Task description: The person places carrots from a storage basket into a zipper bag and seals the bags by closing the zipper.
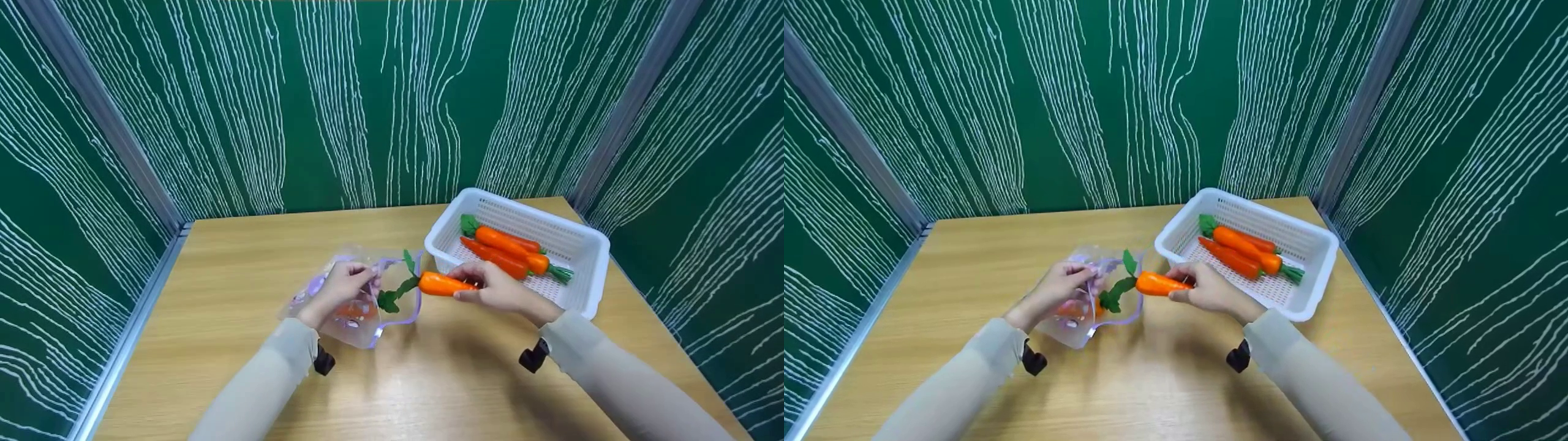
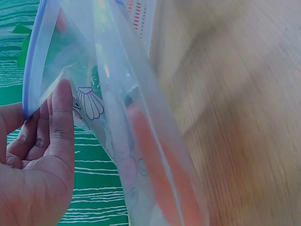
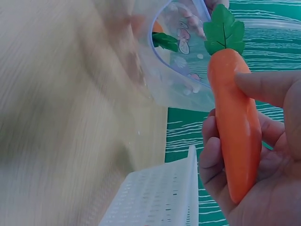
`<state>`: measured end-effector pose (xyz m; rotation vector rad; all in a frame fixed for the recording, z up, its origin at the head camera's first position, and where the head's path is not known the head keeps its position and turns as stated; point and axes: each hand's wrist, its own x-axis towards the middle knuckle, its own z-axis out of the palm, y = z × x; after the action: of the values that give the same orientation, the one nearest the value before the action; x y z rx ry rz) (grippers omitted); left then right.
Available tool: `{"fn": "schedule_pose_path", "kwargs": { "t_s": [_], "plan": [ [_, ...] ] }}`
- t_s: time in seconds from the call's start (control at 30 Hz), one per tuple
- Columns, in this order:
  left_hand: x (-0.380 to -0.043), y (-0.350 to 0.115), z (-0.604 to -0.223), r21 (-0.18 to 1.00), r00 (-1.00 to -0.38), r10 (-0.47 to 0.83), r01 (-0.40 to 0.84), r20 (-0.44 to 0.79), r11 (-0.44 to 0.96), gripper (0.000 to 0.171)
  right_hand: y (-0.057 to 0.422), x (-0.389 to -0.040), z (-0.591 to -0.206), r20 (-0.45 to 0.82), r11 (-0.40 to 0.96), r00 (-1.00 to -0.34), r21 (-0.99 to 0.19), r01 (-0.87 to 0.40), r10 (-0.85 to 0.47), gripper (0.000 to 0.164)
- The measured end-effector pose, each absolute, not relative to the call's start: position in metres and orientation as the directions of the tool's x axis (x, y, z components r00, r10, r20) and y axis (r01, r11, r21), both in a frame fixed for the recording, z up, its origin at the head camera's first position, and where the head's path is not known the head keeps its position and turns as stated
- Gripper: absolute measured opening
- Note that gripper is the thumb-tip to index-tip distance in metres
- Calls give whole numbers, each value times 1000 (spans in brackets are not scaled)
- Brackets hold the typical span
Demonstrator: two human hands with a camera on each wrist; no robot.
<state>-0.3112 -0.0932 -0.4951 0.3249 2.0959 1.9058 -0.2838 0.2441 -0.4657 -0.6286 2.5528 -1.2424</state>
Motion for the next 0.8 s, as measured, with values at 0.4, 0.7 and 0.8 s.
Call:
{"fn": "schedule_pose_path", "kwargs": {
  "t_s": [0.4,0.7,0.8],
  "plan": [
    [-309,-95,-490,985,-932,350,-34,-92,168,28,229,-287,-476,-90,623,-881,-740,-253,-465,33],
    [-308,-93,-490,984,-927,359,-53,-112,169,29,209,-288,-483,-76,620,-913,-757,-209,-401,30],
    [-308,-92,-489,984,-927,359,-45,-105,171,30,202,-289,-485,-51,601,-926,-773,-200,-374,29]
  ]
}}
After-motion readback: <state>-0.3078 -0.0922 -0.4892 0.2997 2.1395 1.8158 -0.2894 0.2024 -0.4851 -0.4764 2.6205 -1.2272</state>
